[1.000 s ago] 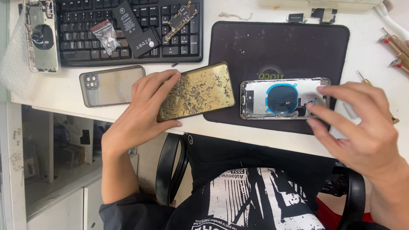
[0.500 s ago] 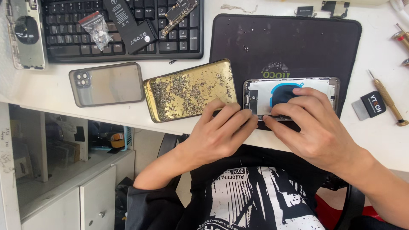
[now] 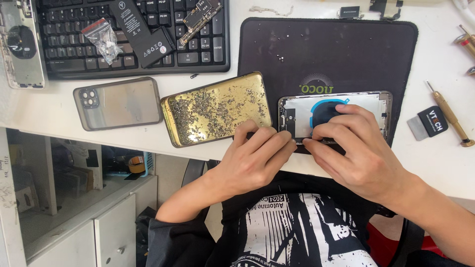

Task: The person disassembles a smartphone by removing screws and detaching internal components. They use a screwdriver and tweezers to carefully extract parts and place them into a small metal tin. The person then reassembles the phone by reconnecting cables and securing components back into place.

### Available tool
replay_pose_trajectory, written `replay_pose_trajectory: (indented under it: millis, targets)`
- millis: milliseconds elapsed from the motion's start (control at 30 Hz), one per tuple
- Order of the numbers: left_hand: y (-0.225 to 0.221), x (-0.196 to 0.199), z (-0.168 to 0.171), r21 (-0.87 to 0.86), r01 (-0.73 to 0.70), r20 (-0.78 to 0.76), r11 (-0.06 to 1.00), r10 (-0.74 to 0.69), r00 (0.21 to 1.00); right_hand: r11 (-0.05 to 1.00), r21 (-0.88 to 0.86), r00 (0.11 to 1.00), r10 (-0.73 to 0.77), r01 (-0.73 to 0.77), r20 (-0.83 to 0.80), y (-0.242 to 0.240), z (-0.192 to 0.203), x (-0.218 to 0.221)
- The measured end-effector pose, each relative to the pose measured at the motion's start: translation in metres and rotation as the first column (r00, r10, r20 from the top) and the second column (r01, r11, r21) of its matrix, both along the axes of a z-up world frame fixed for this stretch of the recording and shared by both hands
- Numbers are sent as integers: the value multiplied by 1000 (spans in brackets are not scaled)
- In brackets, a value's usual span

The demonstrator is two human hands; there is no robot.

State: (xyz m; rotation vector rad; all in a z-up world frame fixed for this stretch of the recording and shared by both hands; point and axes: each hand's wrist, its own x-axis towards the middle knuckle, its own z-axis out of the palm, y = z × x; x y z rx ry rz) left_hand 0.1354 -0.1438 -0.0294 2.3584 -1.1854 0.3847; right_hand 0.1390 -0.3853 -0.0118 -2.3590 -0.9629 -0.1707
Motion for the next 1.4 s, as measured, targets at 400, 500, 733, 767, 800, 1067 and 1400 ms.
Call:
replay_pose_trajectory:
  millis: [400,500,733,767,800,1067,1400]
  targets:
    - [7,-6,-9,-124,-147,-31,981,144,989,1000,27,999,-6,7,-36,-3,-4,-2]
    - [11,-5,-6,-54,-88,-59,995,85,995,1000,18,1000,2,-2,-6,-3,-1,-2]
    - [9,1,6,7,-42,-109,999,43,993,999,38,1000,-4,4,-10,-2,-1,-1]
    - [9,1,9,40,-30,-91,999,33,995,999,39,1000,-10,11,-15,-1,-1,-1]
    - [9,1,11,74,-18,-72,997,23,997,999,40,1000,-17,18,-20,0,-1,-1]
    - [8,7,12,17,27,-118,999,-25,993,999,34,1000,-21,21,0,0,3,-1]
    - [6,6,5,-27,27,-90,999,-30,995,990,86,986,-119,110,113,-35,3,-8]
